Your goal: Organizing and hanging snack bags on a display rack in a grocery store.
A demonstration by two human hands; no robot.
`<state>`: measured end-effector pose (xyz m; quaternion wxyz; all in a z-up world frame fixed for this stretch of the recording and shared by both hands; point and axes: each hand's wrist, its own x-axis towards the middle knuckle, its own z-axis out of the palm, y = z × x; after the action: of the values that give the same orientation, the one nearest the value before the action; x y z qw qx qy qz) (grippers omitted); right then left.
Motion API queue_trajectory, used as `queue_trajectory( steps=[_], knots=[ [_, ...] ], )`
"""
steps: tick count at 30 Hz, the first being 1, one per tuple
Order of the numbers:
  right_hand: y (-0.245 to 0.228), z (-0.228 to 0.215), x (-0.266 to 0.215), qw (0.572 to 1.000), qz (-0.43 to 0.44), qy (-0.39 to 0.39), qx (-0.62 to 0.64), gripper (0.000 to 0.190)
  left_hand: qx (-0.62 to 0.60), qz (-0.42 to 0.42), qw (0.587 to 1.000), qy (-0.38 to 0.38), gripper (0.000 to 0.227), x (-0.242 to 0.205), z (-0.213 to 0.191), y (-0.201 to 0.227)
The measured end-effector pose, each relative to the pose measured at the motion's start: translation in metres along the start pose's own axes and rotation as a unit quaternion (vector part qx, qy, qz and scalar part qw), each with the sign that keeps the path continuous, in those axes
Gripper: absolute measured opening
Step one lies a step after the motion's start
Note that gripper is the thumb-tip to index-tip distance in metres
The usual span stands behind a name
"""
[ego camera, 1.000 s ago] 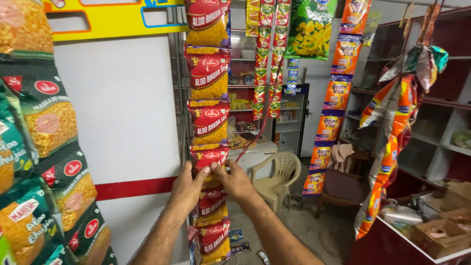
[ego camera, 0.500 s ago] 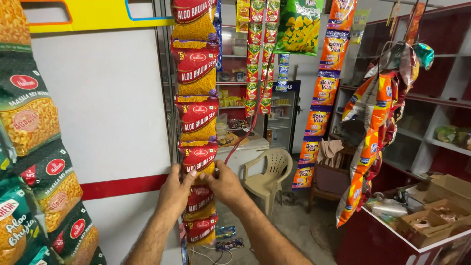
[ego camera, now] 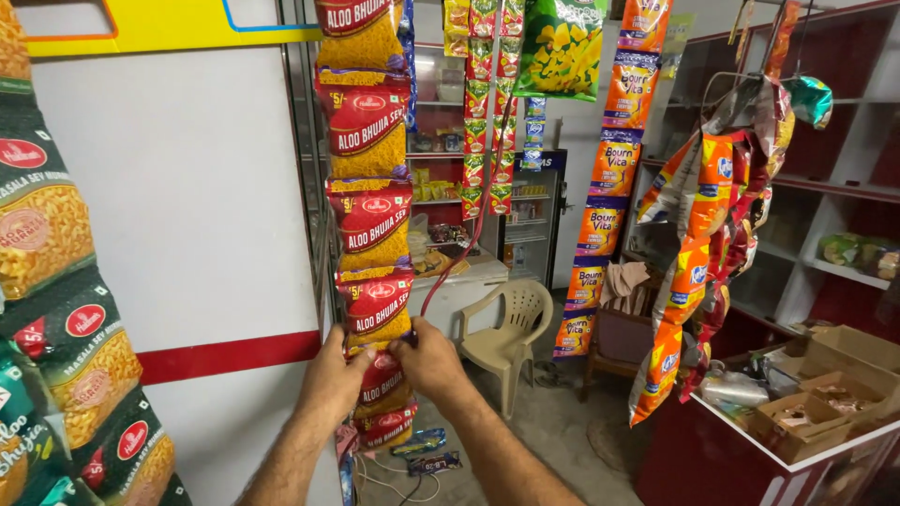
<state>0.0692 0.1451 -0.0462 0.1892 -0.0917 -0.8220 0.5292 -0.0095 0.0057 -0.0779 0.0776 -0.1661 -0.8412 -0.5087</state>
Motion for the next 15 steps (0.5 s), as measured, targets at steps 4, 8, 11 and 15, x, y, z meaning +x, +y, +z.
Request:
queue_trajectory(
  steps=[4, 8, 11, 15],
  knots=[
    [0.019, 0.01, 0.014, 0.999, -0.038, 0.011, 0.026, 0.033, 0.005, 0.028, 1.0, 0.003, 0.05, 0.011, 0.008, -0.019],
    [0.018, 0.01, 0.012, 0.998, -0.045, 0.022, 0.029, 0.037, 0.013, -0.003, 1.0, -0.003, 0.052, 0.014, 0.008, -0.021],
    [0.018, 0.011, 0.011, 0.998, -0.057, 0.034, 0.009, 0.036, 0.034, -0.014, 0.999, 0.0, 0.053, 0.013, 0.004, -0.019],
    [0.021, 0.012, 0.013, 0.997, -0.065, 0.041, -0.009, 0.033, 0.03, -0.035, 0.999, -0.01, 0.054, 0.011, 0.003, -0.018]
  ],
)
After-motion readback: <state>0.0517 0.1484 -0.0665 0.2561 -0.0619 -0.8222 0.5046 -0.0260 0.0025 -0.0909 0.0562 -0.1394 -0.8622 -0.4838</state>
